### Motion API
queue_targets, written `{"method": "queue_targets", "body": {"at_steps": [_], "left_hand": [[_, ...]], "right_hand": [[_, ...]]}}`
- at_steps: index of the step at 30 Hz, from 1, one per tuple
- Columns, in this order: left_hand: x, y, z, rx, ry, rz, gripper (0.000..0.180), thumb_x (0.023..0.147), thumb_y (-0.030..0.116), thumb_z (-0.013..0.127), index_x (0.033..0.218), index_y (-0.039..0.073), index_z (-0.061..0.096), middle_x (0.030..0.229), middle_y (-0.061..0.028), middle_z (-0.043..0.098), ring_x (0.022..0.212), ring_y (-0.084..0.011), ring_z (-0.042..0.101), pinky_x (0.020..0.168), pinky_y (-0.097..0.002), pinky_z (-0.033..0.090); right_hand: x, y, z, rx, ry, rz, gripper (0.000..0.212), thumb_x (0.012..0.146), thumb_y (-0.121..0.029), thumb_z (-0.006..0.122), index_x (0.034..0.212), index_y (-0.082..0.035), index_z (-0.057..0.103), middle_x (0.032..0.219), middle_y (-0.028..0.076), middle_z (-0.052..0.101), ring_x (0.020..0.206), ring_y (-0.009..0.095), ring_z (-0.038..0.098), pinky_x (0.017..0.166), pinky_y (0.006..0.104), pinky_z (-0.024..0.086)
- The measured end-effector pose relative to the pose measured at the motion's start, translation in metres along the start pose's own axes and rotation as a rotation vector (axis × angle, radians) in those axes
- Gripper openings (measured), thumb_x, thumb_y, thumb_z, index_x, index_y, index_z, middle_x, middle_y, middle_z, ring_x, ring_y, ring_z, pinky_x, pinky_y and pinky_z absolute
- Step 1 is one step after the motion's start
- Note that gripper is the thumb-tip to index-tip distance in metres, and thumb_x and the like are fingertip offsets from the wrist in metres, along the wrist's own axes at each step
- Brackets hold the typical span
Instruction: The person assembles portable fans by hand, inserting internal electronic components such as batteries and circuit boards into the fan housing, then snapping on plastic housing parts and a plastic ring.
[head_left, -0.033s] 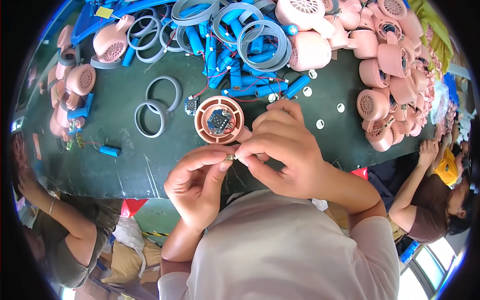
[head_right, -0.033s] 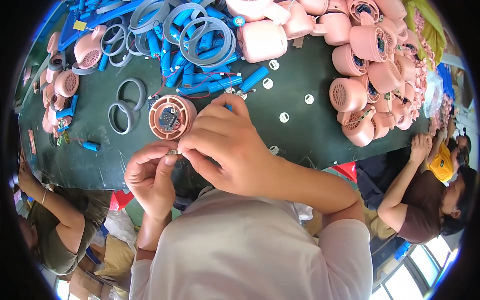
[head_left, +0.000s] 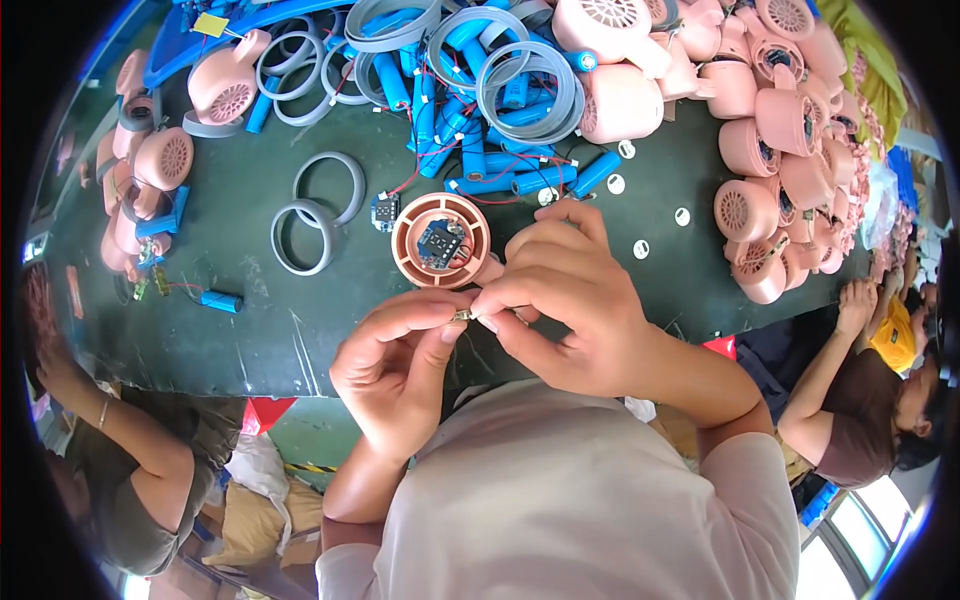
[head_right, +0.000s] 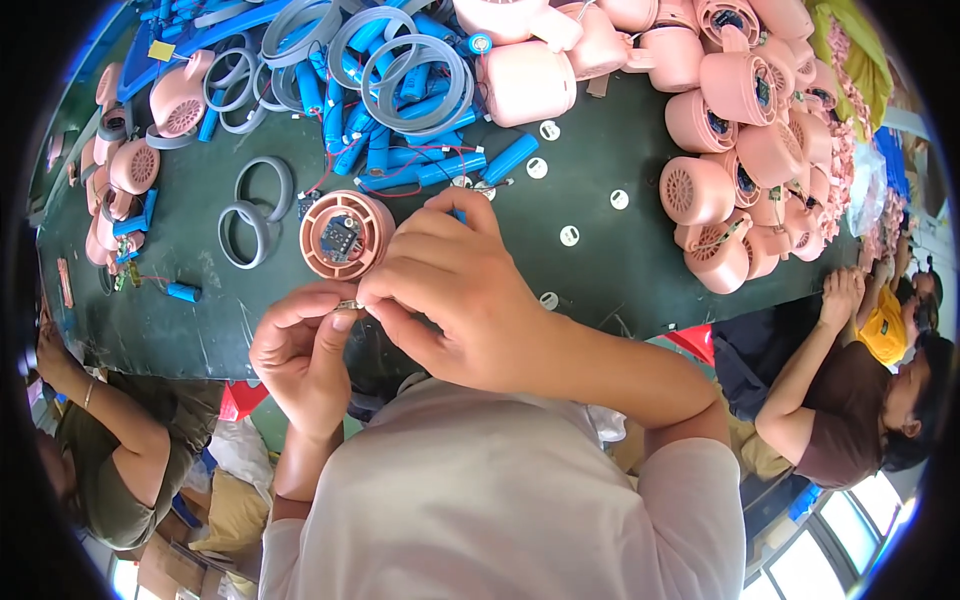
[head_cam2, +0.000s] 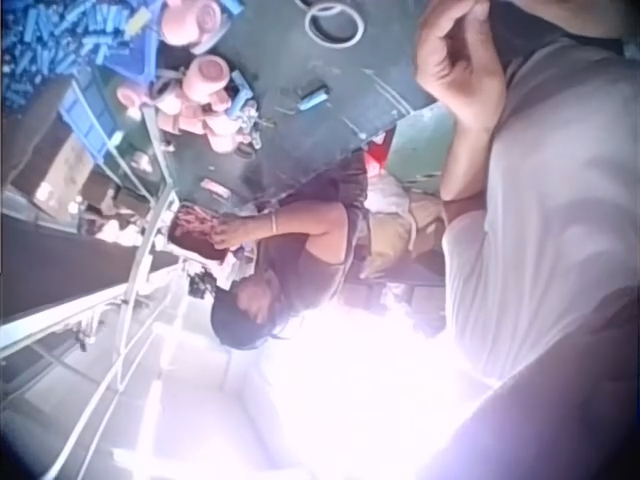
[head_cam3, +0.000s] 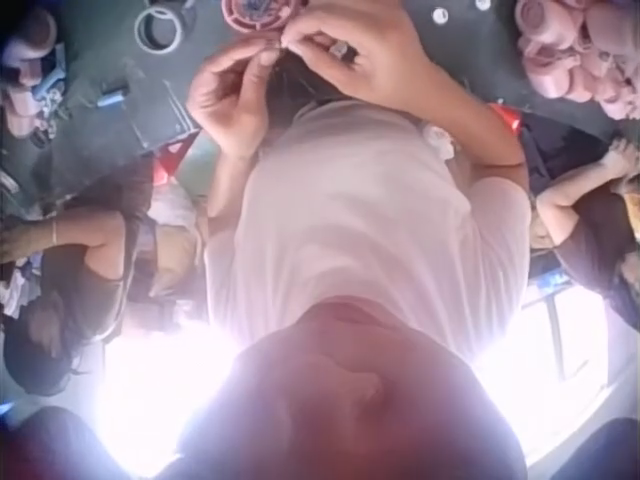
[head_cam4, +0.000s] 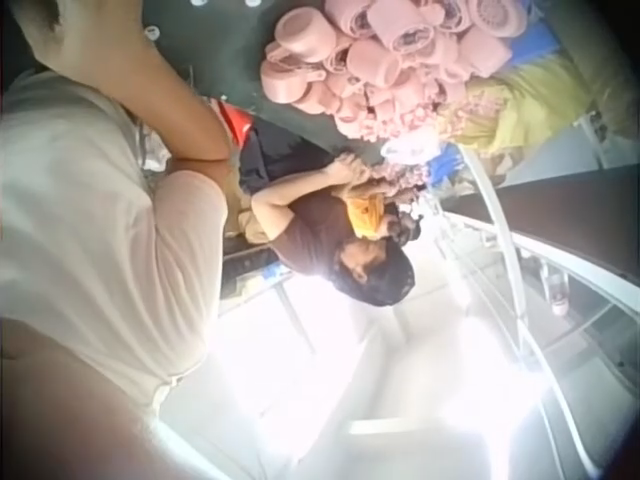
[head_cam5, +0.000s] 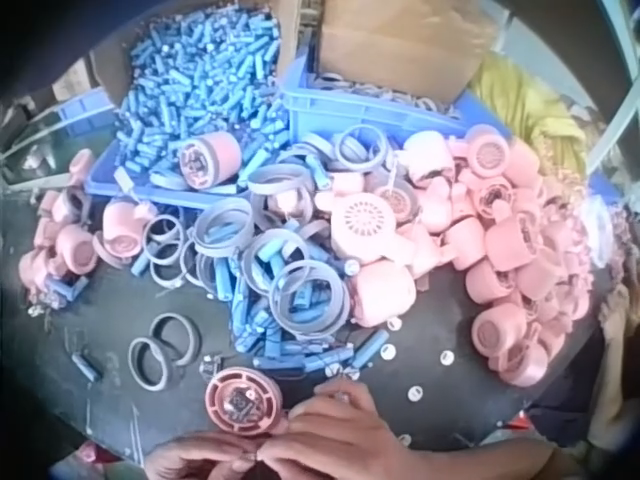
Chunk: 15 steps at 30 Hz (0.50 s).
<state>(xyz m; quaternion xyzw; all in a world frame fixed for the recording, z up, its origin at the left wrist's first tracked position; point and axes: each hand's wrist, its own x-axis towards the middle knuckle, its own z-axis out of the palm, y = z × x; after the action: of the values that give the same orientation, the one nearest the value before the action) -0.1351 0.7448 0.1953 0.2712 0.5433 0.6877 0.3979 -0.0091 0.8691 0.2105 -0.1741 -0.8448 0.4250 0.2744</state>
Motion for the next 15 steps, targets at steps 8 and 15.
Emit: {"method": "queue_targets", "body": {"at_steps": [8, 15], "left_hand": [[0.006, 0.006, -0.008, 0.283, -0.083, 0.09, 0.015, 0.08, -0.013, 0.063, 0.091, -0.003, 0.066, 0.095, -0.0142, 0.067, 0.087, -0.0203, 0.066, 0.076, -0.0274, 0.054], [0.004, -0.006, -0.006, 0.159, 0.106, 0.118, 0.016, 0.081, -0.012, 0.063, 0.093, -0.003, 0.065, 0.095, -0.0159, 0.067, 0.089, -0.0228, 0.067, 0.078, -0.0297, 0.054]], "right_hand": [[-0.003, -0.003, 0.007, -0.085, 0.04, 0.018, 0.024, 0.068, 0.001, 0.069, 0.088, -0.011, 0.065, 0.064, -0.002, 0.052, 0.073, 0.016, 0.055, 0.088, 0.0404, 0.032], [-0.012, -0.006, 0.027, 0.282, 0.06, 0.128, 0.026, 0.074, 0.003, 0.068, 0.1, 0.001, 0.067, 0.089, 0.007, 0.066, 0.09, 0.019, 0.063, 0.09, 0.0365, 0.035]]}}
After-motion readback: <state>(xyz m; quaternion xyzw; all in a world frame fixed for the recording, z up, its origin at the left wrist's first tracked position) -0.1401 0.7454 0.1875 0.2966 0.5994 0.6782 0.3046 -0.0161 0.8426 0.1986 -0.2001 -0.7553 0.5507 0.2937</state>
